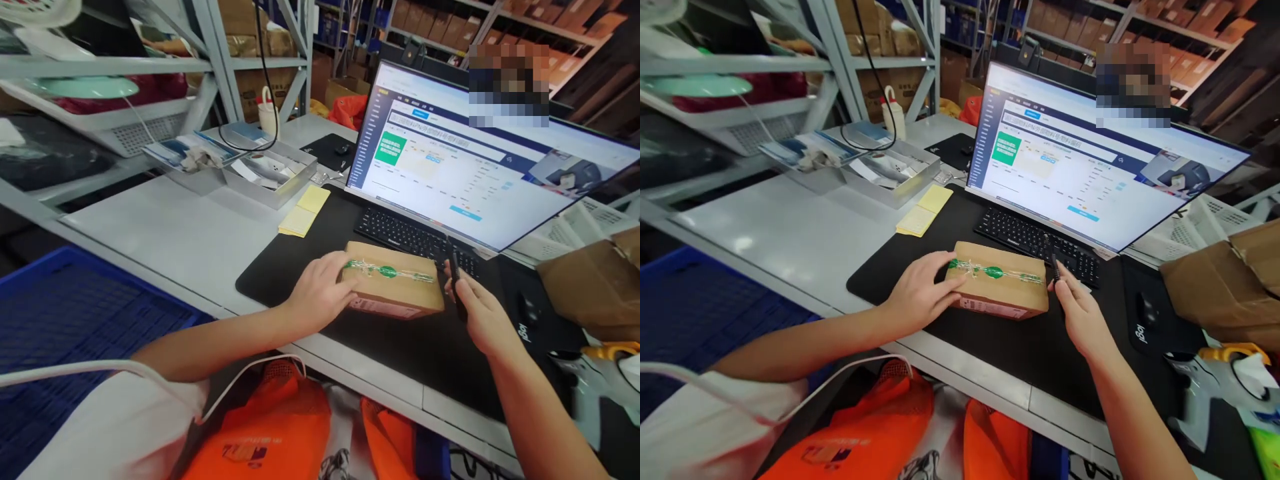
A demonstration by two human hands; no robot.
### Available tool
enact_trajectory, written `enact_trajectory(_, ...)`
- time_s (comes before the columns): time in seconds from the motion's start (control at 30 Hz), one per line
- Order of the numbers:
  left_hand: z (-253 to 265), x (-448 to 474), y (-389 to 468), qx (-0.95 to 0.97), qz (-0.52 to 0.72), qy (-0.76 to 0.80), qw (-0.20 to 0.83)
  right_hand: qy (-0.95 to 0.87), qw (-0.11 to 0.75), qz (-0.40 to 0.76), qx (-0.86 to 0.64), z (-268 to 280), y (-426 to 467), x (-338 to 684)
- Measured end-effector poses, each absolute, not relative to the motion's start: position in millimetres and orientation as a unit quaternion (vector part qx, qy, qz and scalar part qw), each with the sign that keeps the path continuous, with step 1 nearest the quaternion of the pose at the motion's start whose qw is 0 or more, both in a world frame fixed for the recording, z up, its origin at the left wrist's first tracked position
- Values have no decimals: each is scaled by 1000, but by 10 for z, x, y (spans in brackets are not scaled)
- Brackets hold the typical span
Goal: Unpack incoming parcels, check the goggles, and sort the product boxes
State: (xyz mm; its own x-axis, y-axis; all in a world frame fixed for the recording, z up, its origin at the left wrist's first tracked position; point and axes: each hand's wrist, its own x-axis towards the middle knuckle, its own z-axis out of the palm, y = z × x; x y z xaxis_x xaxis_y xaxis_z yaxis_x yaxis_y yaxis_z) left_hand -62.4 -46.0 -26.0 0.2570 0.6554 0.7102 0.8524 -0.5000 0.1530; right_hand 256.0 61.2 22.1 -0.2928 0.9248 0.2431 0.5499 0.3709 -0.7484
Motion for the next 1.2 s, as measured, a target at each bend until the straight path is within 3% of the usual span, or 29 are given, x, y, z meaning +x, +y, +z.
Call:
enact_trajectory(0.13, -291, -642, -280, -847, -382, -305, 211, -835, 281, 71, -468, 408, 311, 2305)
enact_trajectory(0.27, -297, -626, -196, -847, -382, -294, 224, -908, 180, 8, -377, 443, 79, 1969)
enact_trajectory(0.4, -284, -634, -182, -849, -376, -289, 231, -926, 137, -53, -349, 435, 37, 1762)
enact_trajectory(0.8, -312, -678, -159, -849, -384, -282, 227, -926, 62, -112, -355, 685, 16, 1407)
enact_trajectory(1.2, -329, -698, -154, -851, -382, -277, 230, -878, -8, -213, -429, 793, -55, 1797)
